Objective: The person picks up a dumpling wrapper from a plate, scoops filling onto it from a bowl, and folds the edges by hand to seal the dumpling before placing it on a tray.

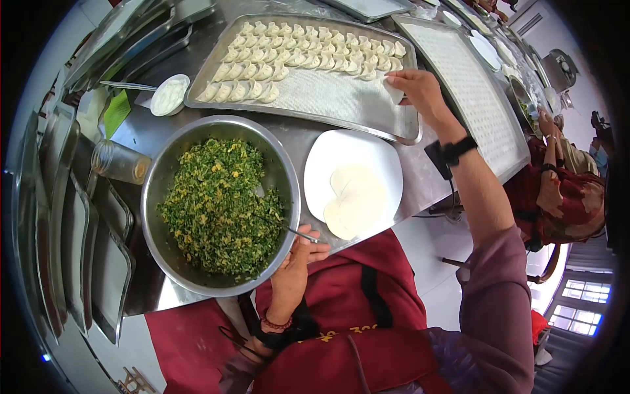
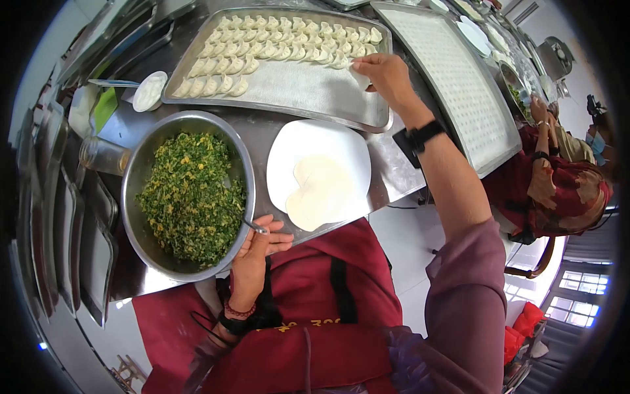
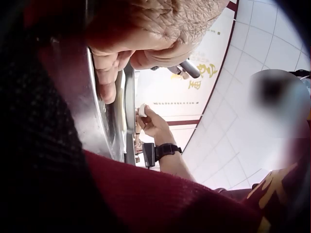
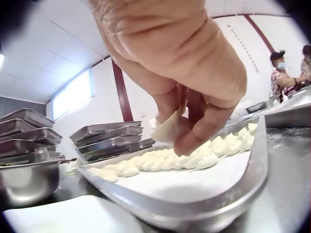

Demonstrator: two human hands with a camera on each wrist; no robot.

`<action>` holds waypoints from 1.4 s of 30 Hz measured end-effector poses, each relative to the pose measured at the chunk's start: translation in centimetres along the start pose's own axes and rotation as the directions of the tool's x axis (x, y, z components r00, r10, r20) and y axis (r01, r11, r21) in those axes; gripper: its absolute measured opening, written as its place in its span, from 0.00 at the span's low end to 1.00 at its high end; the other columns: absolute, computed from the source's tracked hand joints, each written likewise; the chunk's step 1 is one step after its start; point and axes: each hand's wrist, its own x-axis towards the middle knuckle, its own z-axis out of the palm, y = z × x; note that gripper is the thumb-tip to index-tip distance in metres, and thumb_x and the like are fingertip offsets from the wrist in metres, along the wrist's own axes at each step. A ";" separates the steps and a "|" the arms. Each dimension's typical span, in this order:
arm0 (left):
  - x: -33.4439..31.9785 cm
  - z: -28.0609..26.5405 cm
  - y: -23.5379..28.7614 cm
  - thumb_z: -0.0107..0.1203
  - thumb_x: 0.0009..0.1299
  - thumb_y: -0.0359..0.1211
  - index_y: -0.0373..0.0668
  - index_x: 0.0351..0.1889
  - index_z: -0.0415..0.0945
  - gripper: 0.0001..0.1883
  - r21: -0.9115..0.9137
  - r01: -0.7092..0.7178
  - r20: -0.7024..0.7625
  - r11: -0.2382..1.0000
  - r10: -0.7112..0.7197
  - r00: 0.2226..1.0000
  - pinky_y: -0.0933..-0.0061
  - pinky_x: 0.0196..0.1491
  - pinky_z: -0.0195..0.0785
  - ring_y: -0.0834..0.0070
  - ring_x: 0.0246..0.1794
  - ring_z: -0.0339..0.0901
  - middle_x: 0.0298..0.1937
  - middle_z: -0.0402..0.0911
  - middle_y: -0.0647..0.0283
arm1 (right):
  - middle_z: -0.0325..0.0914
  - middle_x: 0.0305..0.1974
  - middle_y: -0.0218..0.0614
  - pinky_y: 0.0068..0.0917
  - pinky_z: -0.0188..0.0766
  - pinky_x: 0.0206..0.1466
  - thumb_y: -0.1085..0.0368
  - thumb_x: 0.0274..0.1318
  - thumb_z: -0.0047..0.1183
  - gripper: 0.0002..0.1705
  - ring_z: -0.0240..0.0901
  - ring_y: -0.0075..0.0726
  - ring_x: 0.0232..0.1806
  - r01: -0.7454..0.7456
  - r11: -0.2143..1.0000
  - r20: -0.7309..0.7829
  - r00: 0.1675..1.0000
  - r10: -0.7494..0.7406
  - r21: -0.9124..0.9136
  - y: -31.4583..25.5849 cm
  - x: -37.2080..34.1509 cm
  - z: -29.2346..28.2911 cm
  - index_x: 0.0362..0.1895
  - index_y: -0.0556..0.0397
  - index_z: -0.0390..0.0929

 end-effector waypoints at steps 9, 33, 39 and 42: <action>0.2 -0.4 -0.3 0.41 0.79 0.31 0.28 0.59 0.66 0.17 -0.022 -0.018 0.051 1.000 0.019 0.999 0.64 0.44 0.81 0.60 0.43 0.83 0.50 0.77 0.47 | 0.83 0.33 0.36 0.24 0.81 0.29 0.62 0.53 0.63 0.12 0.80 0.29 0.30 -0.212 0.977 -0.184 0.961 0.206 -0.013 2.6 7.0 2.1 0.36 0.58 0.85; 0.1 -0.4 -0.3 0.40 0.79 0.30 0.28 0.59 0.65 0.16 -0.010 -0.029 0.053 1.000 0.029 0.998 0.63 0.44 0.81 0.59 0.42 0.83 0.50 0.76 0.48 | 0.84 0.37 0.41 0.29 0.81 0.32 0.69 0.43 0.64 0.23 0.83 0.38 0.32 -0.191 0.885 -0.025 0.980 0.200 -0.424 5.4 9.3 1.8 0.48 0.58 0.80; 0.1 -0.3 -0.4 0.40 0.79 0.30 0.29 0.58 0.65 0.16 -0.013 -0.021 0.032 1.000 0.021 0.999 0.64 0.43 0.82 0.59 0.41 0.83 0.49 0.76 0.48 | 0.83 0.30 0.34 0.23 0.77 0.34 0.67 0.40 0.68 0.26 0.81 0.27 0.29 -0.052 0.769 -0.127 0.991 -0.038 -0.637 6.6 9.5 2.6 0.49 0.57 0.80; 0.1 -0.4 -0.5 0.40 0.80 0.30 0.28 0.59 0.65 0.16 -0.003 -0.025 0.032 1.000 0.025 0.999 0.64 0.43 0.82 0.59 0.41 0.83 0.49 0.76 0.48 | 0.83 0.30 0.36 0.23 0.77 0.35 0.65 0.39 0.70 0.28 0.81 0.28 0.28 -0.104 0.783 -0.144 0.989 0.019 -0.613 6.0 9.4 2.7 0.49 0.59 0.80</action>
